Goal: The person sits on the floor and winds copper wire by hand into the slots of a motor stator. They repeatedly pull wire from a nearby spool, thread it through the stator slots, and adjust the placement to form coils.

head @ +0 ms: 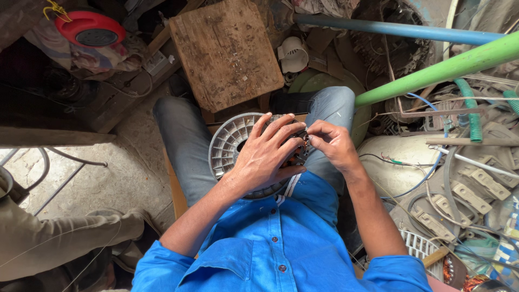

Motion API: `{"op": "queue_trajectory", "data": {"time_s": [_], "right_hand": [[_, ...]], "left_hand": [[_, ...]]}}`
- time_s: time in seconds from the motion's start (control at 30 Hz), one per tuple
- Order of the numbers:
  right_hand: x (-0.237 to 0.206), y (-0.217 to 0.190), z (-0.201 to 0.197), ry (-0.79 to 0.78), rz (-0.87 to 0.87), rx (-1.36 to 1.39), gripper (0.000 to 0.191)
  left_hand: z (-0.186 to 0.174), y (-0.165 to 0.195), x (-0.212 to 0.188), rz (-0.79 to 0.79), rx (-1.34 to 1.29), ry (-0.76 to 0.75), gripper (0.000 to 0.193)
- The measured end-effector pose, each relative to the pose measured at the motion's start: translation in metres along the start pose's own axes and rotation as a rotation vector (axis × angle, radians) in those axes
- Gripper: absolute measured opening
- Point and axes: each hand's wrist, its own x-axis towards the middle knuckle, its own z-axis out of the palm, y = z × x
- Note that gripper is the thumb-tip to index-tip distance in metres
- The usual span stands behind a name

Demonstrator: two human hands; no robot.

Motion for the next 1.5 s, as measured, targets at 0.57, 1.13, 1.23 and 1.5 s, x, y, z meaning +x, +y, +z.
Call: {"op": "queue_trajectory", "data": {"time_s": [0.57,1.13,1.23,1.5], "right_hand": [[-0.015,-0.04,0.016,0.106,-0.367,-0.436,0.012],[-0.033,-0.017,0.018,0.172,-0.265,-0.156,0.018],[-0.031,-0.008,0.018,0.162,-0.239,-0.034,0.019],[-0.037,0.005,0.016,0.247,-0.124,0.032,0.018]], "left_hand": [[0.0,0.004,0.0,-0.005,0.002,-0.003,0.067],[0.003,0.008,0.013,0.012,0.061,0.066,0.046],[0.003,0.004,0.021,0.03,0.062,0.103,0.033],[0.008,0.005,0.023,0.029,0.086,0.122,0.029]]}}
